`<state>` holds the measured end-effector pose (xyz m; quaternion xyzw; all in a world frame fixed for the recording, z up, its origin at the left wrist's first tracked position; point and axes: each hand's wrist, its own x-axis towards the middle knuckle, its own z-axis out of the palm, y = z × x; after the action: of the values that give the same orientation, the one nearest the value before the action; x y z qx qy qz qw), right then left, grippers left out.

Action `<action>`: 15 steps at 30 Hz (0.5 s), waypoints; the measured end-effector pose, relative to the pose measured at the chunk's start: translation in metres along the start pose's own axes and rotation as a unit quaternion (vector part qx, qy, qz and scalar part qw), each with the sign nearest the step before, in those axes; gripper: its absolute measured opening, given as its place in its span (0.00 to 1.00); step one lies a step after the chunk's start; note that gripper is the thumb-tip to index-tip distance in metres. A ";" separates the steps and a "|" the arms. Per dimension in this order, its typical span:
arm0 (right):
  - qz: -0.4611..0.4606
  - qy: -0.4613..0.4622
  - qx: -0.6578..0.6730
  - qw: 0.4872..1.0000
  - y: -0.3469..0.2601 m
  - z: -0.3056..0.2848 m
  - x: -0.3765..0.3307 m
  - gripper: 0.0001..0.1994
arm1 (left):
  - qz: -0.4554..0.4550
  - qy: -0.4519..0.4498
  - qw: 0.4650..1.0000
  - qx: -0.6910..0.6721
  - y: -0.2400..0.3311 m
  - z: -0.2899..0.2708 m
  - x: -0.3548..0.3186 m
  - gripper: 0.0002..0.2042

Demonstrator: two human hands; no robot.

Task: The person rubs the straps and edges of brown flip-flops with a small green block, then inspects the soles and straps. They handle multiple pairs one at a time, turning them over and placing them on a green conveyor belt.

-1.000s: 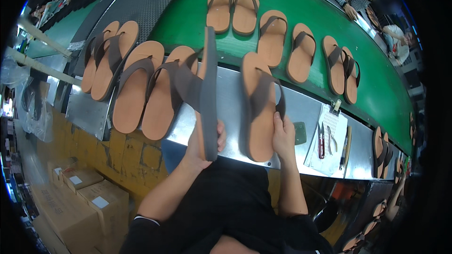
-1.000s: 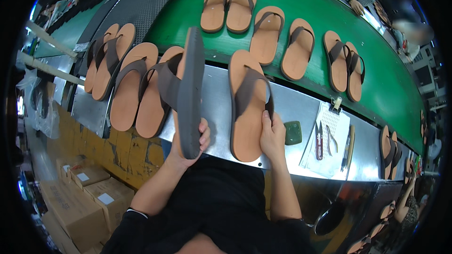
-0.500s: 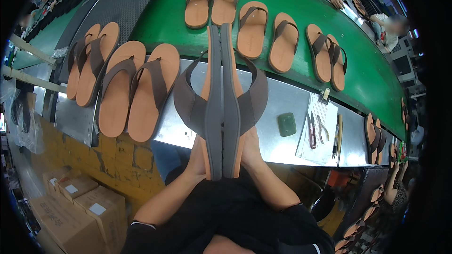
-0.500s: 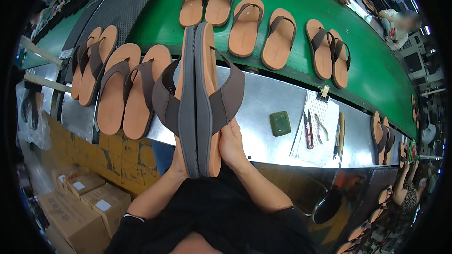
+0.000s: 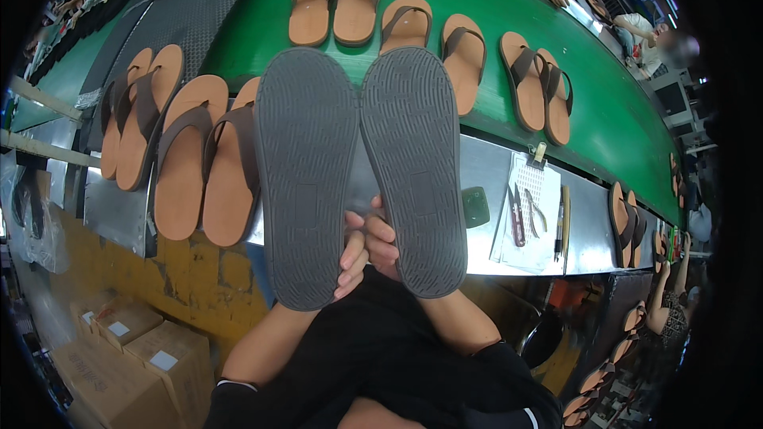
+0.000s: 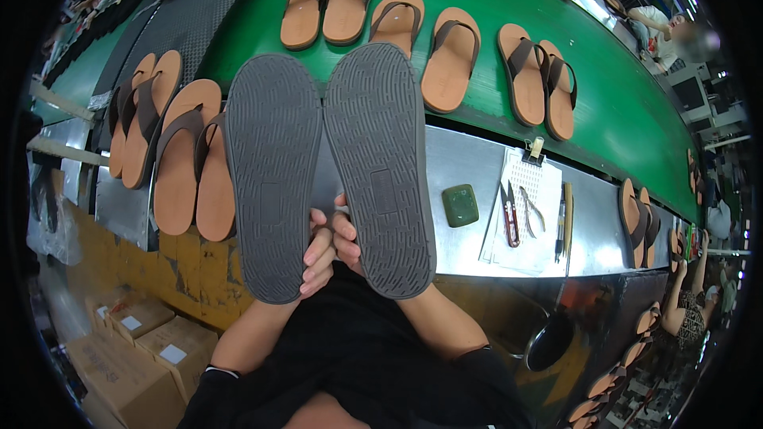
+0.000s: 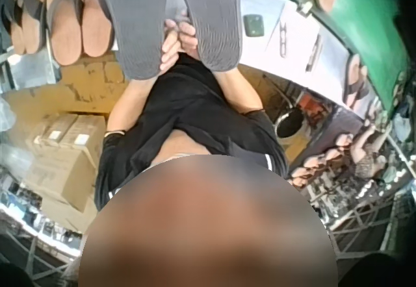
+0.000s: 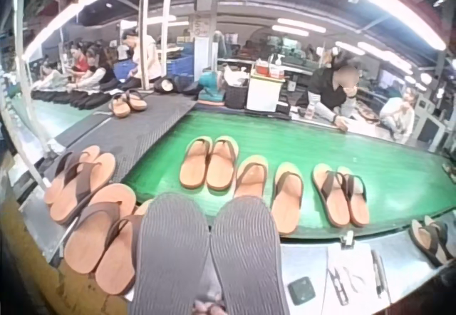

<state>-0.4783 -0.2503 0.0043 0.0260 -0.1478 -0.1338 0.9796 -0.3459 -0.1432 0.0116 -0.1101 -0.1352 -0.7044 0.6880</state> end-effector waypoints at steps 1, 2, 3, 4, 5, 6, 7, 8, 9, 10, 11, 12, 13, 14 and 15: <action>0.001 0.006 -0.004 1.000 -0.001 -0.001 -0.001 0.35 | -0.005 0.003 1.000 -0.021 -0.002 0.000 -0.002 0.39; 0.003 0.010 -0.005 1.000 0.000 -0.002 -0.002 0.35 | 0.001 0.010 1.000 -0.030 -0.005 0.001 -0.003 0.38; 0.005 0.015 -0.007 1.000 0.000 -0.002 -0.003 0.34 | -0.006 0.015 0.999 -0.033 -0.006 0.002 -0.005 0.38; 0.005 0.022 0.002 1.000 -0.001 -0.002 -0.004 0.34 | -0.008 0.022 0.999 -0.045 -0.007 0.003 -0.006 0.37; 0.013 0.011 -0.005 1.000 -0.001 -0.001 -0.005 0.34 | -0.016 0.022 0.999 -0.039 -0.009 0.004 -0.006 0.37; 0.019 0.001 -0.004 1.000 -0.002 0.000 -0.005 0.34 | -0.018 0.022 0.999 -0.039 -0.008 0.005 -0.006 0.36; 0.026 -0.002 -0.002 1.000 -0.003 0.001 -0.005 0.35 | -0.021 0.020 0.999 -0.041 -0.008 0.005 -0.006 0.36; 0.024 -0.017 -0.005 1.000 -0.003 0.001 -0.004 0.35 | -0.032 0.007 0.999 -0.037 -0.007 0.004 -0.004 0.36; 0.024 -0.025 -0.006 0.999 -0.003 0.001 -0.004 0.35 | -0.042 -0.006 0.999 -0.033 -0.004 0.003 -0.003 0.36; 0.029 -0.029 -0.007 0.999 -0.002 0.001 -0.004 0.35 | -0.050 -0.013 0.998 -0.027 -0.003 0.002 -0.002 0.36; 0.026 -0.029 0.000 0.999 -0.002 0.001 -0.003 0.35 | -0.050 -0.016 0.998 -0.022 -0.001 0.002 -0.002 0.36; 0.026 -0.024 0.005 0.999 -0.001 0.000 -0.004 0.35 | -0.049 -0.015 0.999 -0.018 -0.001 0.001 -0.002 0.36; 0.022 -0.024 0.013 0.999 0.000 0.000 -0.004 0.35 | -0.046 -0.018 0.999 -0.024 -0.002 0.000 -0.002 0.37; 0.027 -0.016 0.012 0.999 0.000 0.000 -0.004 0.35 | -0.042 -0.020 0.999 -0.019 -0.002 -0.001 -0.003 0.38; 0.026 -0.013 0.014 0.999 0.000 0.000 -0.005 0.35 | -0.036 -0.026 0.999 -0.026 -0.004 -0.003 -0.003 0.38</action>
<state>-0.4830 -0.2493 0.0030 0.0337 -0.1627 -0.1063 0.9804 -0.3495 -0.1416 0.0078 -0.1413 -0.1383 -0.7288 0.6556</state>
